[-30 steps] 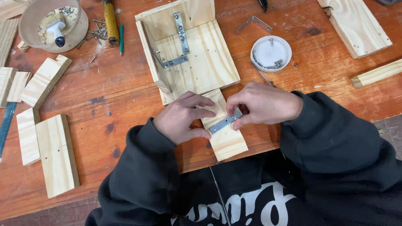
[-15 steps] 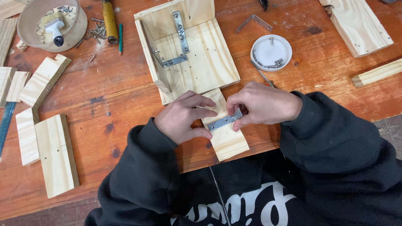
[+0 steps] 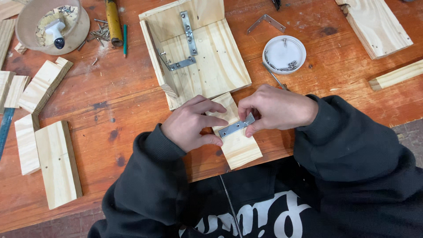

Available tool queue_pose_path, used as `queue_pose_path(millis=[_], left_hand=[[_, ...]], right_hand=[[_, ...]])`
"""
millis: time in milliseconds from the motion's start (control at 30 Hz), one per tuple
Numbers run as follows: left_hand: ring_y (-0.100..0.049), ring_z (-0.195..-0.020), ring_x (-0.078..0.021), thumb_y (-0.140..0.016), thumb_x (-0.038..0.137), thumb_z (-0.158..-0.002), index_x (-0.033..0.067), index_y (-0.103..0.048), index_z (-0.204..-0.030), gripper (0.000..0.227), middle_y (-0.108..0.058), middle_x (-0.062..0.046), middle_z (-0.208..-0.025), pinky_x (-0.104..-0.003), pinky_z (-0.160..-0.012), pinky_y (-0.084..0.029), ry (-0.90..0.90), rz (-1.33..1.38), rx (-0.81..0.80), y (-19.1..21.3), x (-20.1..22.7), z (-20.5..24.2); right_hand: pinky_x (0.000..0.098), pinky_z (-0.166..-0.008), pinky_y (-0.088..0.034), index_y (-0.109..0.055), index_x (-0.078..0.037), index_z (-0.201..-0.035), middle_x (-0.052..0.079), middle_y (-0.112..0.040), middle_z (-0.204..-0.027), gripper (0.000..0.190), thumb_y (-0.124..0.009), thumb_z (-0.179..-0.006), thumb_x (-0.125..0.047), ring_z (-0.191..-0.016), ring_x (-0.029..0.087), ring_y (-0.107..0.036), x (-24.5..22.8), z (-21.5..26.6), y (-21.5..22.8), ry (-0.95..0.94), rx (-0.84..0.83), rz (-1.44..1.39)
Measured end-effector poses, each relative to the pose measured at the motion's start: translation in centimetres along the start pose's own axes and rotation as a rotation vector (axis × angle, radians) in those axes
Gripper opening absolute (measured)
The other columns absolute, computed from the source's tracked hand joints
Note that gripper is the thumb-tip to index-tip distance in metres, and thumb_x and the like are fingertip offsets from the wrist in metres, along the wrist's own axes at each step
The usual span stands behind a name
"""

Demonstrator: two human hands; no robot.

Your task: The person assembles a small wooden box by attaching metal brackets to the interior and exterior of the wooden panels using a screwdriver and screws. The person secures the brackets to the side panels and then attaches the side panels to the base of the box.

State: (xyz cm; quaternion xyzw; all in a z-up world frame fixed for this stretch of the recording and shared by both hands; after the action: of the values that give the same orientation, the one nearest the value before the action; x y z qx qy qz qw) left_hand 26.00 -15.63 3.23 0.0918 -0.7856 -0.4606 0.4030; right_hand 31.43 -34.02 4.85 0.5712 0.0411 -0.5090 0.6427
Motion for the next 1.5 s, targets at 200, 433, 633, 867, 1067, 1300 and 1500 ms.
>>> queue_pose_path(millis=[200, 433, 633, 867, 1067, 1300, 1500], left_hand=[[-0.063, -0.105, -0.029, -0.087, 0.045, -0.074, 0.0179, -0.079, -0.108, 0.044, -0.068, -0.006, -0.118, -0.045, -0.094, -0.055, 0.015, 0.02, -0.005, 0.3, 0.2, -0.1], [-0.064, -0.103, -0.0293, -0.083, 0.032, -0.085, 0.0182, -0.08, -0.103, 0.023, -0.068, -0.005, -0.116, -0.046, -0.093, -0.055, -0.005, 0.015, 0.008, 0.2, 0.6, -0.2], [-0.064, -0.104, -0.0285, -0.082, 0.033, -0.085, 0.0184, -0.08, -0.099, 0.02, -0.068, -0.004, -0.116, -0.045, -0.091, -0.055, -0.007, -0.011, 0.009, 0.2, 0.6, -0.2], [-0.065, -0.103, -0.0308, -0.081, 0.035, -0.087, 0.015, -0.079, -0.099, 0.023, -0.068, -0.007, -0.114, -0.046, -0.092, -0.054, -0.041, 0.014, 0.011, 0.7, 0.9, -0.3], [-0.062, -0.107, -0.029, -0.078, 0.044, -0.086, 0.0146, -0.075, -0.115, 0.041, -0.067, -0.007, -0.122, -0.041, -0.095, -0.049, -0.129, 0.024, -0.018, 0.7, 0.6, -0.2], [-0.056, -0.109, -0.0281, -0.078, 0.061, -0.078, 0.0169, -0.064, -0.139, 0.076, -0.063, -0.004, -0.125, -0.041, -0.099, -0.047, -0.064, -0.057, -0.094, 0.0, 0.0, -0.3], [-0.06, -0.106, -0.0275, -0.074, 0.064, -0.079, 0.0155, -0.067, -0.132, 0.073, -0.066, -0.005, -0.121, -0.04, -0.097, -0.048, -0.102, -0.059, -0.062, -0.1, 0.7, -0.8]], right_hand=[[0.037, -0.071, -0.066, -0.076, -0.008, -0.103, 0.014, -0.081, -0.088, 0.029, -0.088, -0.077, -0.015, -0.079, 0.027, -0.08, -0.9, 0.9, 0.8, -0.028, -0.06, -0.05], [0.0336, -0.068, -0.066, -0.08, -0.012, -0.101, 0.009, -0.08, -0.083, 0.018, -0.081, -0.083, -0.013, -0.077, 0.019, -0.078, -1.2, 1.1, 1.2, -0.066, -0.062, -0.013], [0.0338, -0.067, -0.065, -0.081, -0.013, -0.1, 0.008, -0.08, -0.082, 0.016, -0.081, -0.083, -0.013, -0.076, 0.019, -0.077, -1.0, 0.9, 1.1, -0.052, -0.043, 0.007], [0.038, -0.068, -0.064, -0.079, -0.011, -0.098, 0.008, -0.082, -0.083, 0.016, -0.077, -0.082, -0.007, -0.078, 0.022, -0.08, -0.7, 1.8, 2.9, 0.068, 0.097, -0.008], [0.0339, -0.083, -0.057, -0.077, -0.007, -0.108, 0.006, -0.078, -0.094, 0.019, -0.081, -0.091, -0.015, -0.084, 0.018, -0.075, 5.8, 4.0, 8.1, 0.071, 0.687, 0.165], [0.0517, -0.082, -0.052, -0.082, -0.011, -0.108, 0.01, -0.075, -0.104, 0.018, -0.074, -0.093, -0.015, -0.093, 0.034, -0.07, 9.9, 3.0, 8.6, -0.198, 0.596, 0.447], [0.0475, -0.086, -0.05, -0.083, -0.028, -0.101, 0.005, -0.069, -0.104, 0.024, -0.069, -0.089, -0.012, -0.105, 0.032, -0.067, 13.2, 2.0, 7.4, -0.169, 0.511, 0.481]])
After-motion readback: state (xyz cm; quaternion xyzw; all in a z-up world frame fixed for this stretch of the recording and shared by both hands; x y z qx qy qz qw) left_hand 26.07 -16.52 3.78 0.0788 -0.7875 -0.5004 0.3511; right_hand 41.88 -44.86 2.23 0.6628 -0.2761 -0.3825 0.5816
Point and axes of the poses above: each hand's wrist, its own z-axis away from the middle knuckle, its own y-axis out of the back of the hand, x = y × z, the point moved 5 cm from there along -z, towards the middle knuckle
